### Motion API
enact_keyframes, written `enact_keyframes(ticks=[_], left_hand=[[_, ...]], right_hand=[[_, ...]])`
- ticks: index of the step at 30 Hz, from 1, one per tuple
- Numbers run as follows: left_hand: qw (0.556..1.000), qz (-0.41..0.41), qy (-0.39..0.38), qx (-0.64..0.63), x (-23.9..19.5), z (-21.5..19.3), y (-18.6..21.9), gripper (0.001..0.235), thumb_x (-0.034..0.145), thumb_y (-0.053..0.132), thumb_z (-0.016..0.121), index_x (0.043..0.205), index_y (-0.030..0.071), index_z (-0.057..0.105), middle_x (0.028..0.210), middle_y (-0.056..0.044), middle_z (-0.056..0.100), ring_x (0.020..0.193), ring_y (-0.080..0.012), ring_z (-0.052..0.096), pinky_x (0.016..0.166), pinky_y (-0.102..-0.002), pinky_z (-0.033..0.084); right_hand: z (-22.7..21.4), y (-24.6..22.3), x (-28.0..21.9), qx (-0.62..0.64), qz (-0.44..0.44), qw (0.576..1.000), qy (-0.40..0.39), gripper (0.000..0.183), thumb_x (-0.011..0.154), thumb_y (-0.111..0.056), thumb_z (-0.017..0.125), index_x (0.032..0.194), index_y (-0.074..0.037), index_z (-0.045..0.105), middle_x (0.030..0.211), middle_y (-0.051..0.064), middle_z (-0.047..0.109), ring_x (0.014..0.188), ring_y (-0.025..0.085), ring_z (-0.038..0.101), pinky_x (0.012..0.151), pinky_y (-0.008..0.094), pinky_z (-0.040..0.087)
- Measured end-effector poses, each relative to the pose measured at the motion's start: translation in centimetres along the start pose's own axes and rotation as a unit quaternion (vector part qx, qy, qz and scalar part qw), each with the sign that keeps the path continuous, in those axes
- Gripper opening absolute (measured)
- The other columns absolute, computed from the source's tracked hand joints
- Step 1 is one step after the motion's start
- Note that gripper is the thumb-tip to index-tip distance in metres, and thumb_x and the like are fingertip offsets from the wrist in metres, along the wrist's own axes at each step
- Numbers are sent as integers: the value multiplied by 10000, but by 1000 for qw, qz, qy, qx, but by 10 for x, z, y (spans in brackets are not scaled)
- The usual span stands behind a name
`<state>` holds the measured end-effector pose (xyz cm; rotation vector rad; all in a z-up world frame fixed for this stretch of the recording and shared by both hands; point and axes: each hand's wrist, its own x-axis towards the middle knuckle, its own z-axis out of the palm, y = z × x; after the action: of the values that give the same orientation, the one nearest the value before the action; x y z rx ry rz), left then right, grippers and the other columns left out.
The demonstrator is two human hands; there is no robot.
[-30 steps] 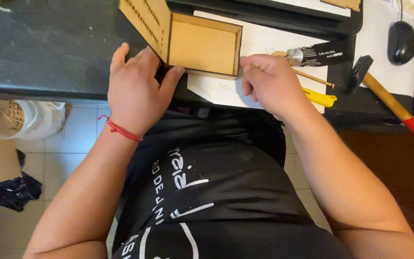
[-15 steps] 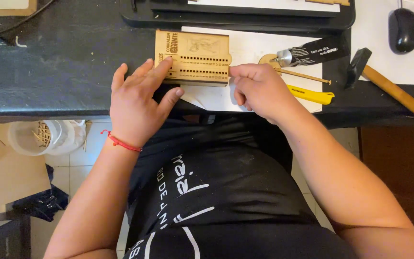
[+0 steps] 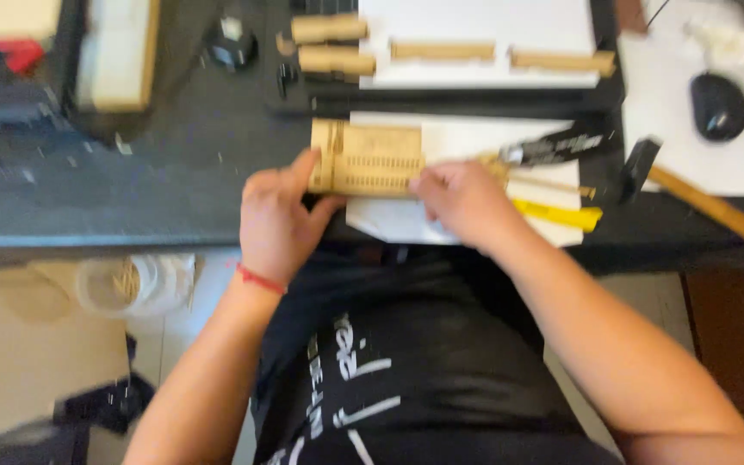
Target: Assembling a small laser-cut wooden box by applying glue to the joints and tapping the pieces together with a hammer.
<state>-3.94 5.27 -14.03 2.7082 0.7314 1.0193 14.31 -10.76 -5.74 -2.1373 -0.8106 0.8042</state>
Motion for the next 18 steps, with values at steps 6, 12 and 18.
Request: enact_keyframes(ticks=[6,12,18], left_hand=[[991,-20,-52,122,31,-21,14,976,433,614,893,1300,228,664,882,-32,722,852,-255,700,805,-390,505],[970,168,-173,-14,68,8,45,1096,486,595,896,1412,122,550,1419,-155,545,1339,-331,475,1114,-464,334],[904,146,-403,-1,101,21,64,1088,714,728,711,1539,124,340,1473,-111,458,1390,-289,401,1150,-432,270]], right_hand=[[-12,-19,-16,-9,51,997,-50,327,867,-273,606,1090,-76,741,610,97,648,530,169,601,575,290,481],[-9,-11,-12,-23,54,998,-39,405,938,-263,564,1279,-75,673,720,76,696,580,145,654,629,286,522],[-7,5,-8,34,43,997,-45,444,847,-121,492,1234,-100,707,566,65,631,475,153,600,535,258,478]])
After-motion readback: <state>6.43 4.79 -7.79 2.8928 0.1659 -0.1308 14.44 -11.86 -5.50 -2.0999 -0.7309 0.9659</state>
